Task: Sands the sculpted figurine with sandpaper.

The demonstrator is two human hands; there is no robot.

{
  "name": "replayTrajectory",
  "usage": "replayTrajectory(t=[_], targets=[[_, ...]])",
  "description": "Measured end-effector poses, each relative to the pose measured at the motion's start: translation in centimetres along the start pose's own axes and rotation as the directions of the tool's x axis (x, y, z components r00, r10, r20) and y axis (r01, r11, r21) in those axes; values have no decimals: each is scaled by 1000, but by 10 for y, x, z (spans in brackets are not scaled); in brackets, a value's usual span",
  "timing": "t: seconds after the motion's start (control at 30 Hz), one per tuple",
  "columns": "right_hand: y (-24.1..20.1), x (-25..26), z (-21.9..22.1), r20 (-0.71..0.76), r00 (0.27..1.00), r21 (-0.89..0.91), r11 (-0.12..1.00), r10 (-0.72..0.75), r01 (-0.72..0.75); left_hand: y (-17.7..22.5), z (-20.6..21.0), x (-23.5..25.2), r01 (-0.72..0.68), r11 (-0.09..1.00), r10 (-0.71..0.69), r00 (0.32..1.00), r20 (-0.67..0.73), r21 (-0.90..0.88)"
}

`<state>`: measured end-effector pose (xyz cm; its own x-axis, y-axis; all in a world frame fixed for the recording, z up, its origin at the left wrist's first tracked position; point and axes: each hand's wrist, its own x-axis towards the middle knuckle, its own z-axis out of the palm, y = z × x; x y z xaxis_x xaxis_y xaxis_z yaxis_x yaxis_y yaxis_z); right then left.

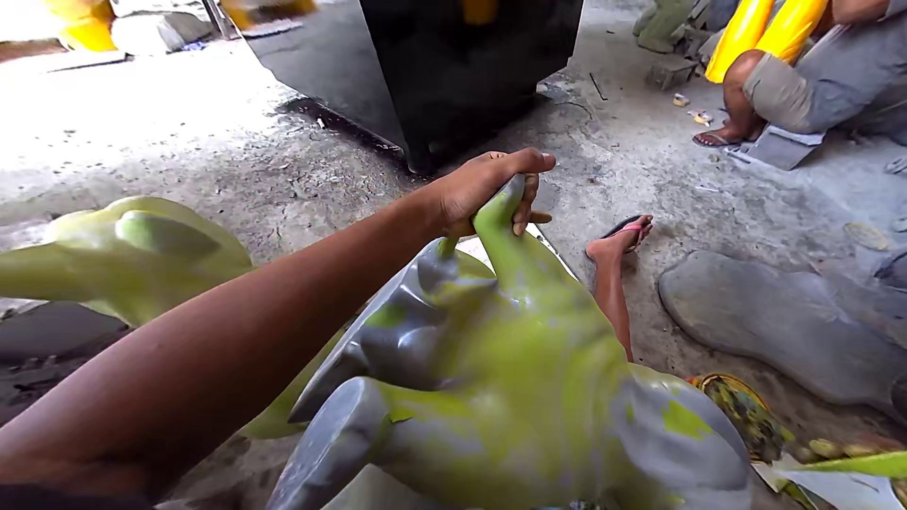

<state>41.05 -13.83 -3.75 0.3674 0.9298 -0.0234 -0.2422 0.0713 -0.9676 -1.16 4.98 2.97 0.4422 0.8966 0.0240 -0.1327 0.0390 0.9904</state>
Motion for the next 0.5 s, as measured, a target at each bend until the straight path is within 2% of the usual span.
replayTrajectory(t=[0.03,0.07,0.1,0.17,0.3,0.43,0.5], targets=[[4,11,-18,342,928,28,989,-146,145,-3,-1,2,7,1000,-7,1000,-3,-9],[2,18,-12,525,819,25,967,-229,255,-5,-1,5,10,1000,-10,1000,-9,-18],[-4,17,10,634,726,-7,937,-265,348,-8,-1,7,9,1000,-9,1000,-19,-24],[-14,7,58,792,558,-39,892,-248,451,-12,-4,10,2,999,-3,1000,-26,-42],[-19,-16,127,927,267,46,786,-264,617,-16,-7,19,16,999,-16,1000,8,-51],[5,-16,170,897,22,286,615,-443,735,-22,-12,28,56,997,-55,998,32,-52],[19,-14,186,863,-56,370,552,-502,747,-24,-16,32,77,996,-75,996,38,-54]])
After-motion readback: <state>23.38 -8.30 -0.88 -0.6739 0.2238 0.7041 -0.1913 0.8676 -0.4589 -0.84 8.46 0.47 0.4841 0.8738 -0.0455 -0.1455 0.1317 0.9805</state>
